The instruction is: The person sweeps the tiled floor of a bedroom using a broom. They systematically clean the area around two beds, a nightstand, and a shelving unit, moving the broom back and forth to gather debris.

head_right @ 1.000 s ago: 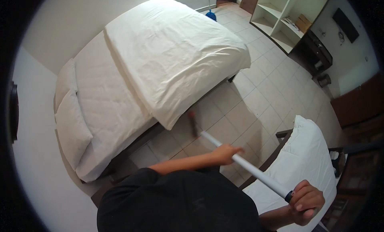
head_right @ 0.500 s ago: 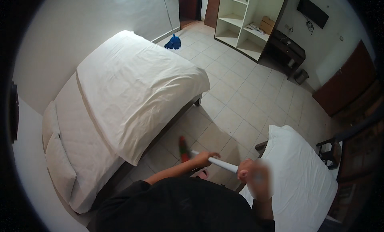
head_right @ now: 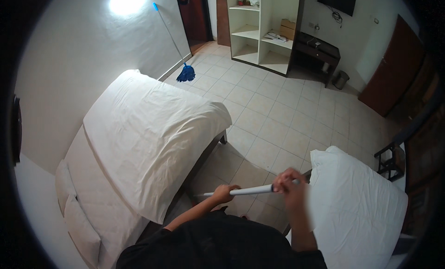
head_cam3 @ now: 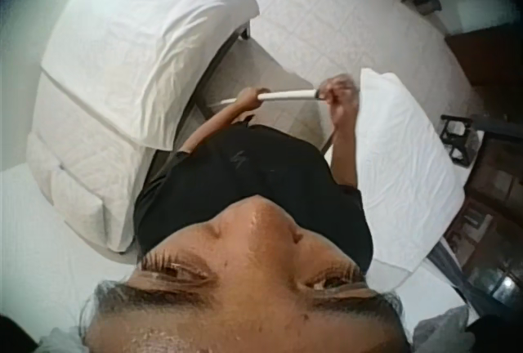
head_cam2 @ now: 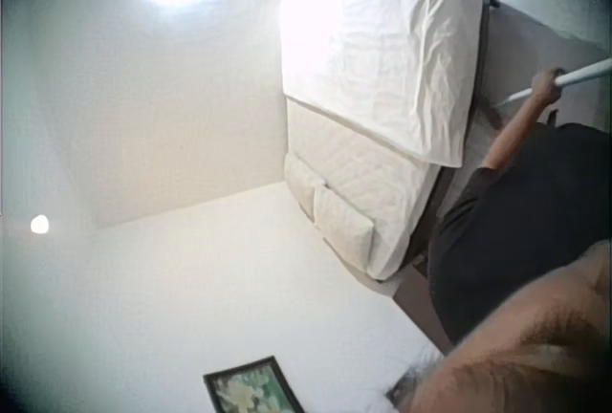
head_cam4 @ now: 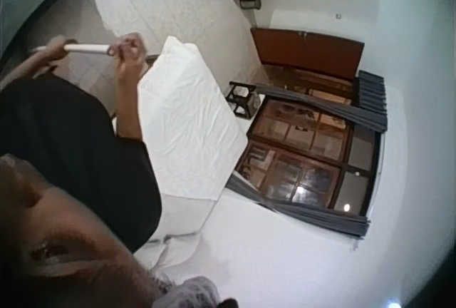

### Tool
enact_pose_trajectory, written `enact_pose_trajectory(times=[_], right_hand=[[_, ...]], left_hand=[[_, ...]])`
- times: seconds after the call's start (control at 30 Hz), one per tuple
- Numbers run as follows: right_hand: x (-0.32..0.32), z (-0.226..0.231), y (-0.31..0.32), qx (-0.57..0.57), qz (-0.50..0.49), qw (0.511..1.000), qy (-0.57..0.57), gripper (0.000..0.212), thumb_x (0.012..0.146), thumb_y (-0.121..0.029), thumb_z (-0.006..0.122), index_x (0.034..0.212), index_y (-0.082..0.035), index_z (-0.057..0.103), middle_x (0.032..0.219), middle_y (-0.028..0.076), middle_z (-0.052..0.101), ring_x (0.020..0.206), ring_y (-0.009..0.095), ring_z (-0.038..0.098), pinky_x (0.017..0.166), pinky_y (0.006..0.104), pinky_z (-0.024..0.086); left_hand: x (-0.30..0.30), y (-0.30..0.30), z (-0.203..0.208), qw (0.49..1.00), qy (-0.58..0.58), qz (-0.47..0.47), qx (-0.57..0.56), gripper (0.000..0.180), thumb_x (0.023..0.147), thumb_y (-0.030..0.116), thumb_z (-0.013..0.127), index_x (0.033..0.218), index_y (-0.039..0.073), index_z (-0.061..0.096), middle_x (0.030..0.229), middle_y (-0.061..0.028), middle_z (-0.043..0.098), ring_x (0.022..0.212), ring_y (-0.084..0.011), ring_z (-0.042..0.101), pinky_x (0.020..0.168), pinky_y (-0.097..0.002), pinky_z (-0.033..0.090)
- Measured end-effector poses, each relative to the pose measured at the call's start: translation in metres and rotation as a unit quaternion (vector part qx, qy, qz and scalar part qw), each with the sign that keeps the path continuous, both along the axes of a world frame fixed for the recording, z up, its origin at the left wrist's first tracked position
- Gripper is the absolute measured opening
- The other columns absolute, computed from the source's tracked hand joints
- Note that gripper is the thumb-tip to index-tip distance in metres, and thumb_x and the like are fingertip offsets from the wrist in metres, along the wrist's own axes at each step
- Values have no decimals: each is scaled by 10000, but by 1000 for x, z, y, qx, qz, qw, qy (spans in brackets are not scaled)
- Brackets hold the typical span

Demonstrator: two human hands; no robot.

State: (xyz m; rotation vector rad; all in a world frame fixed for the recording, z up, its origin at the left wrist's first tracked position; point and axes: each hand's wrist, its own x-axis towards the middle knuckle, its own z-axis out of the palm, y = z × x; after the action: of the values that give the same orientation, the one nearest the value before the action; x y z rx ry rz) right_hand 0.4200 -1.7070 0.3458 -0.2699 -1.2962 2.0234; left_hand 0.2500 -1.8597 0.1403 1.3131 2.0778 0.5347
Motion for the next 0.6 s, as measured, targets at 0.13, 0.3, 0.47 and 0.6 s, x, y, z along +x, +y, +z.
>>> enact_pose_trajectory(times=[0.13,0.3,0.47,0.6], right_hand=[[-1,-39,-27,60,5,990,-127,98,814,-54,522,741,-6,478,659,95,525,574,161,498,519,245,379],[-23,5,-15,119,-87,984,-101,114,800,-41,533,694,-12,505,638,82,534,580,157,498,548,249,390],[-83,48,-14,354,-83,910,-201,90,723,-32,592,646,-33,545,600,60,536,572,184,532,606,302,421],[-95,85,0,357,-194,899,-163,245,759,-183,603,565,-47,536,522,33,518,456,171,490,520,314,403]], left_hand=[[-36,11,-65,1000,20,-19,15,307,729,135,533,1016,240,563,853,-45,643,836,-265,605,775,-423,380],[-54,99,-55,982,-74,-101,139,272,739,127,536,990,226,558,817,-30,640,823,-257,605,756,-430,389],[-72,174,-47,945,-145,-186,227,194,762,164,552,954,181,555,763,-49,633,774,-269,608,744,-415,398],[-60,197,17,942,-211,-147,215,166,783,206,569,930,137,535,686,-81,610,732,-285,602,716,-413,408]])
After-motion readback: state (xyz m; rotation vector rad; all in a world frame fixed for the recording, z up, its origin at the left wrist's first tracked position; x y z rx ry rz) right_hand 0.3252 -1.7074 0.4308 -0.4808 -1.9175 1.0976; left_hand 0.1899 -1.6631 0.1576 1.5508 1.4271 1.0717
